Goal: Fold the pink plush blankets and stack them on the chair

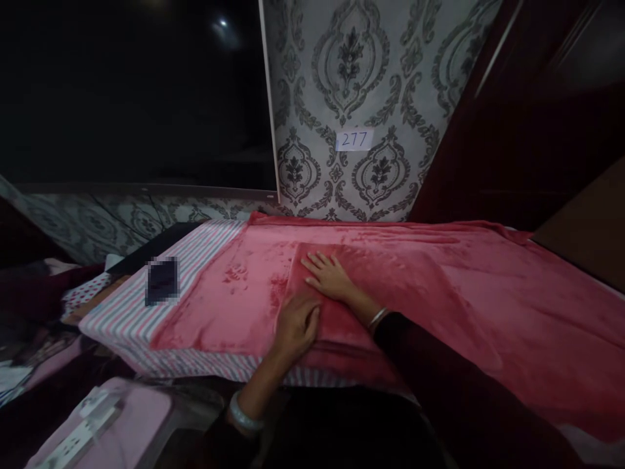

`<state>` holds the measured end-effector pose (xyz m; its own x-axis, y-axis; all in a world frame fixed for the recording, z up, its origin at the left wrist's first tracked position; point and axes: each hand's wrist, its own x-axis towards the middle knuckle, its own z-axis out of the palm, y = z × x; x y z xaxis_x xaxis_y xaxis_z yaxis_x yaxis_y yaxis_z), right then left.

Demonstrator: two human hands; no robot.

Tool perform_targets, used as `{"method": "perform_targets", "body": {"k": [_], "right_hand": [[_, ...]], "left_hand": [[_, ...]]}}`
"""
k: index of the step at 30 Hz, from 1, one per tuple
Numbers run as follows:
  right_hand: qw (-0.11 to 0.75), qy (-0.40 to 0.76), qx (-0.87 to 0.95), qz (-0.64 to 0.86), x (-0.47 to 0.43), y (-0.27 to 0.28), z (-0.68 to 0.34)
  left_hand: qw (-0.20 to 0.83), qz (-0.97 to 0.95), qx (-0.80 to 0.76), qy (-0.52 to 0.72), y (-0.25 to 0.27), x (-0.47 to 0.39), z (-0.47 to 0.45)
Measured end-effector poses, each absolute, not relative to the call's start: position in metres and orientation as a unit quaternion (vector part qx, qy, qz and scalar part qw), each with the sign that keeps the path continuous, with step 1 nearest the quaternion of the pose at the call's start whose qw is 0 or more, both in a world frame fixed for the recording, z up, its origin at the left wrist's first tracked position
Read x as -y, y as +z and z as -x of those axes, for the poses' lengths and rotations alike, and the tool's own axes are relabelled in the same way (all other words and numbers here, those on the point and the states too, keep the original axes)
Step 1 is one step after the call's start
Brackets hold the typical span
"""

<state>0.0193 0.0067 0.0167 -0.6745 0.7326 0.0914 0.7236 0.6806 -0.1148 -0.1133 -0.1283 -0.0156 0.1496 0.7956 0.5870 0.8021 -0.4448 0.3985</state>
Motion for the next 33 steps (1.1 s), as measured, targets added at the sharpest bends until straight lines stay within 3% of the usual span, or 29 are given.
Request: {"method": "perform_targets", "body": {"k": [6, 9, 12, 22, 30, 33], "right_hand": [[0.097, 0.016, 0.922, 0.375, -0.010, -0.001, -0.023], [0.096, 0.025, 0.922, 0.375, -0.013, 0.000, -0.024], [0.094, 0.038, 0.921, 0.376, -0.015, 0.000, -0.025], [0.022, 0.183, 0.956, 0.228, 0.039, 0.007, -0.031], [0.057, 0.273, 0.945, 0.168, 0.119, 0.011, -0.054], [0.113, 0.333, 0.924, 0.149, 0.123, 0.024, -0.076]], "left_hand": [[-0.141, 0.780, 0.510, -0.334, 0.020, 0.021, 0.153], [-0.205, 0.768, 0.542, -0.274, 0.007, -0.041, 0.165], [-0.237, 0.761, 0.528, -0.294, -0.021, -0.074, 0.176], [-0.241, 0.777, 0.449, -0.368, -0.051, -0.088, 0.194], [-0.187, 0.793, 0.496, -0.301, -0.037, -0.087, 0.190], [-0.173, 0.794, 0.518, -0.266, -0.014, -0.083, 0.186]]}}
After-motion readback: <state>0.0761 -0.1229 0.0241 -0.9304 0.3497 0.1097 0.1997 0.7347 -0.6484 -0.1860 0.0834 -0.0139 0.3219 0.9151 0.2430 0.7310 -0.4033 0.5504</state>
